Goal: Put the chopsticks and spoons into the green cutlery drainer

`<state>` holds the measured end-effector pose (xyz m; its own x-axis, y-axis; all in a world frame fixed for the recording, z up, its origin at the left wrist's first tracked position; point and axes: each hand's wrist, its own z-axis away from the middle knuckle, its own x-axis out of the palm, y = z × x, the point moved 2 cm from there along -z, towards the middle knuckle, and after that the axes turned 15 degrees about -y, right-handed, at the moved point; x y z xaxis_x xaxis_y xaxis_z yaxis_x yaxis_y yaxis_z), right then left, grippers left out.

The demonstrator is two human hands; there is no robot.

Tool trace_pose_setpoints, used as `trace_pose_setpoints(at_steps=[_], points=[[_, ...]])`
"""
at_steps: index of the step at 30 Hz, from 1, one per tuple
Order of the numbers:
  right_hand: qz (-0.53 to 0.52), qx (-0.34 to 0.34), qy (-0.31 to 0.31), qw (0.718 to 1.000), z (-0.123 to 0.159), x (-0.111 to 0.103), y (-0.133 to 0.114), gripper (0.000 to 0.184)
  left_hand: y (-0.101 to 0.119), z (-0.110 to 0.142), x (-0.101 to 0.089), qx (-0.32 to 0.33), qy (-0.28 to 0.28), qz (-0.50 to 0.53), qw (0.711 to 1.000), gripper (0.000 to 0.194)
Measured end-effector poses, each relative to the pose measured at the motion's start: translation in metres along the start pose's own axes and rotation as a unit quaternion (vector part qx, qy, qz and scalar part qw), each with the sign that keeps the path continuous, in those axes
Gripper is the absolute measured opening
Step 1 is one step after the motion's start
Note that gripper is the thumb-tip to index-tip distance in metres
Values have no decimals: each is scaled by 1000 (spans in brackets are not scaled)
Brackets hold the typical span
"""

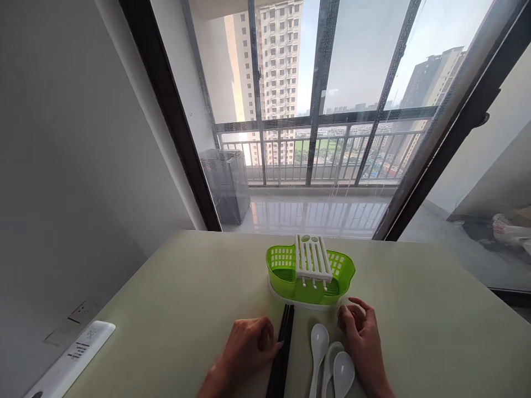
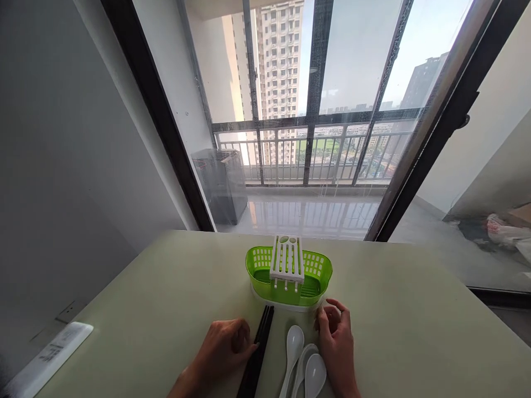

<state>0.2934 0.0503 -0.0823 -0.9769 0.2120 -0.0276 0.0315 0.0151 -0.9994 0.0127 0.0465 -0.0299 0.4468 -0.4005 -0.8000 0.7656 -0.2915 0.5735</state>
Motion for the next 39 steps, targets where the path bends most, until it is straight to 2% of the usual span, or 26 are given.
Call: trace_pose_setpoints(at_steps=[4,14,22,31,39], points=[[36,-36,-8,999,4,2,-1,53,-1,0,2,9,3,-12,1000,14],[116,-37,-42,992,6,4,1,53,2,3,0,25,-7,-35,999,16],[69,-27,-45,996,6,6,-3,49,3,3,-1,31,-2,-34,999,17],[62,-29,-43,997,3,2,0,44,3,4,-2,39,-3,-34,999,16],[75,-26,-28,996,2,-2,0,42,1,5,-3,45,-31,-52,997,15]])
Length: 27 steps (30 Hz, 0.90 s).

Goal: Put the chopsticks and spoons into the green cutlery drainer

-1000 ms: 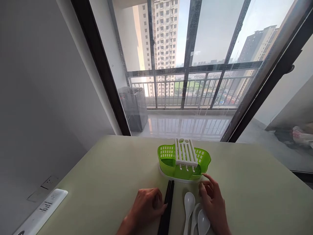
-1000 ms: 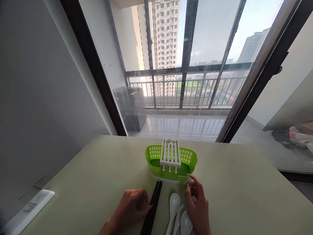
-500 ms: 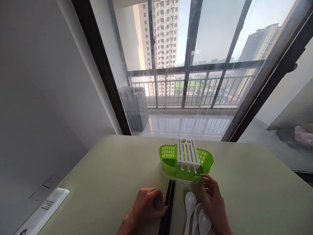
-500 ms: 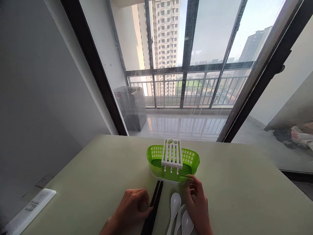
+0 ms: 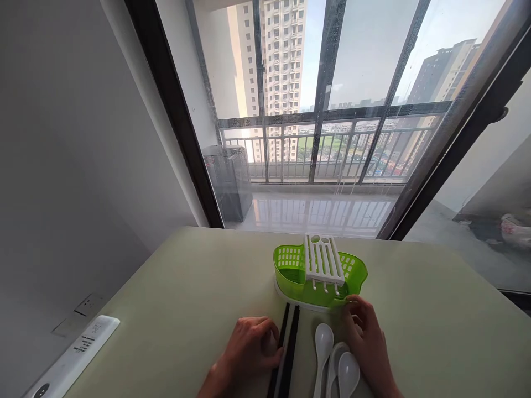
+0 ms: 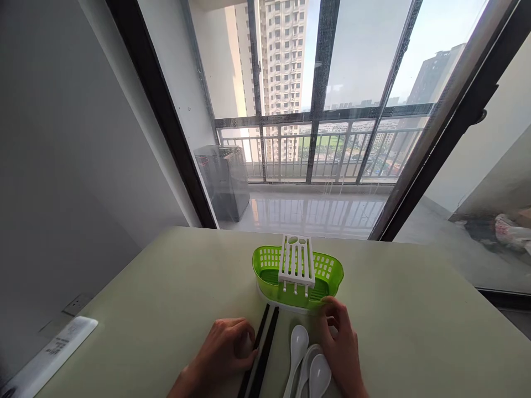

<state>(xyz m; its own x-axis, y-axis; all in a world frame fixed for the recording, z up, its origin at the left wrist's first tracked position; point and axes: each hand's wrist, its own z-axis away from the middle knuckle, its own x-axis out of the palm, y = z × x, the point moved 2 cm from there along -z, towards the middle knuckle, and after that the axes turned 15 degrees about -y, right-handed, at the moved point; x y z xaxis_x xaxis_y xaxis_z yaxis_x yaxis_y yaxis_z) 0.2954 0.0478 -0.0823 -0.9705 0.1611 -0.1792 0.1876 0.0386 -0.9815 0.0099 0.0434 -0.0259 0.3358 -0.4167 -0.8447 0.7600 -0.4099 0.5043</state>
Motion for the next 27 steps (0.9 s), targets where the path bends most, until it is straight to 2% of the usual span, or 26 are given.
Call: trace_pose_setpoints(at_steps=[4,10,14,23,25,27], points=[[-4,-16,13,1000,-1,0,-2,44,7,1,1,-28,-7,-18,999,16],[-10,-10,2,1000,0,0,-3,46,25,9,-1,-165,-51,-75,982,15],[-15,-10,-5,1000,0,-1,-1,47,28,17,-8,-213,-89,-103,967,17],[1,-10,3,1000,-2,-3,-4,49,26,21,-15,-244,-123,-143,951,30],[29,-8,46,998,0,-6,-8,50,28,26,-21,-234,-110,-132,957,30],[65,-5,122,990,4,-12,-15,49,31,33,-30,-201,-52,-95,974,29]])
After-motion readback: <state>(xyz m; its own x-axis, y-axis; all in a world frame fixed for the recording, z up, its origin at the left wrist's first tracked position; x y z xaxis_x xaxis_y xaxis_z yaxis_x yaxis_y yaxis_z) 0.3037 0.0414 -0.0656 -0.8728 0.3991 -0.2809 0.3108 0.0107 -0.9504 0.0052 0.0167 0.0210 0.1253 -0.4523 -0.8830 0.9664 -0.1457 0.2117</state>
